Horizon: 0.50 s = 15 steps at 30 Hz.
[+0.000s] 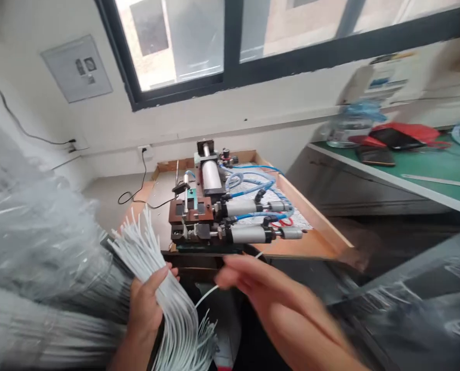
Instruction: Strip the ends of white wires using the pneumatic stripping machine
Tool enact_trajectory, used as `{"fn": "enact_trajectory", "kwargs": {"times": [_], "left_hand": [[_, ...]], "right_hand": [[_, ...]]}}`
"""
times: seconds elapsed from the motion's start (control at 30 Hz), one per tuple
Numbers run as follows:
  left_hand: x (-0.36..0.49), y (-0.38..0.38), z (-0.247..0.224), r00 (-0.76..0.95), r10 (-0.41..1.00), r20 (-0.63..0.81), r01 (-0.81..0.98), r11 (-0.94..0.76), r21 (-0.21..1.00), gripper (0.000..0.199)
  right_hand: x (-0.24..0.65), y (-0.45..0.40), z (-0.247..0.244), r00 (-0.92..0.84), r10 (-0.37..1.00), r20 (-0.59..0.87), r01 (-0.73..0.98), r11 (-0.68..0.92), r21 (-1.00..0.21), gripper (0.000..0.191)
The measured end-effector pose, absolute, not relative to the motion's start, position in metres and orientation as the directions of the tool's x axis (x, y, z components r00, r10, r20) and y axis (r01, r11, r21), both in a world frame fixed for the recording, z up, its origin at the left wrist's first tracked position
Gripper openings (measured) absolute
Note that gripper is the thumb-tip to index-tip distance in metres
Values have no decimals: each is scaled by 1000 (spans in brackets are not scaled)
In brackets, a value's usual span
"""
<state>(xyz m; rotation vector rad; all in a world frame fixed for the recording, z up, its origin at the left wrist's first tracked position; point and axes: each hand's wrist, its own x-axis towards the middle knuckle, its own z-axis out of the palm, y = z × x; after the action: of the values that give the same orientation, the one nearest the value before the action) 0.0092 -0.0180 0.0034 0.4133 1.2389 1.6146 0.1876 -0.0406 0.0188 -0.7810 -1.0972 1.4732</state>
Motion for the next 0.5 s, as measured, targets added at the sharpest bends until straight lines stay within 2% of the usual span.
{"fn": "enact_trajectory", "kwargs": {"times": [0.1,0.17,0.2,0.27,0.37,0.43,0.5], "left_hand": [[12,-21,5,-421,866,-270,-515,17,857,15],[12,-21,2,-423,866,-267,-518,11,855,16],[11,-21,-1,-417,867,-274,-523,18,852,16],[8,-22,-8,-380,875,-300,-542,52,839,14],[3,-26,-16,-274,899,-340,-568,134,812,11],[1,-29,-20,-216,912,-349,-567,174,805,11],[0,-30,-21,-199,923,-329,-555,171,814,9]], "right_hand": [[149,-20,-13,-417,895,160,-413,-30,-910,50],[124,-21,-41,-644,758,104,-331,-154,-931,51],[114,-24,-53,-703,709,57,-283,-205,-937,50],[101,-33,-71,-723,691,-2,-228,-241,-943,51],[95,-42,-78,-683,729,-42,-238,-277,-931,52],[95,-44,-74,-683,729,-40,-258,-292,-921,51],[97,-40,-66,-657,754,16,-298,-239,-924,48]]}}
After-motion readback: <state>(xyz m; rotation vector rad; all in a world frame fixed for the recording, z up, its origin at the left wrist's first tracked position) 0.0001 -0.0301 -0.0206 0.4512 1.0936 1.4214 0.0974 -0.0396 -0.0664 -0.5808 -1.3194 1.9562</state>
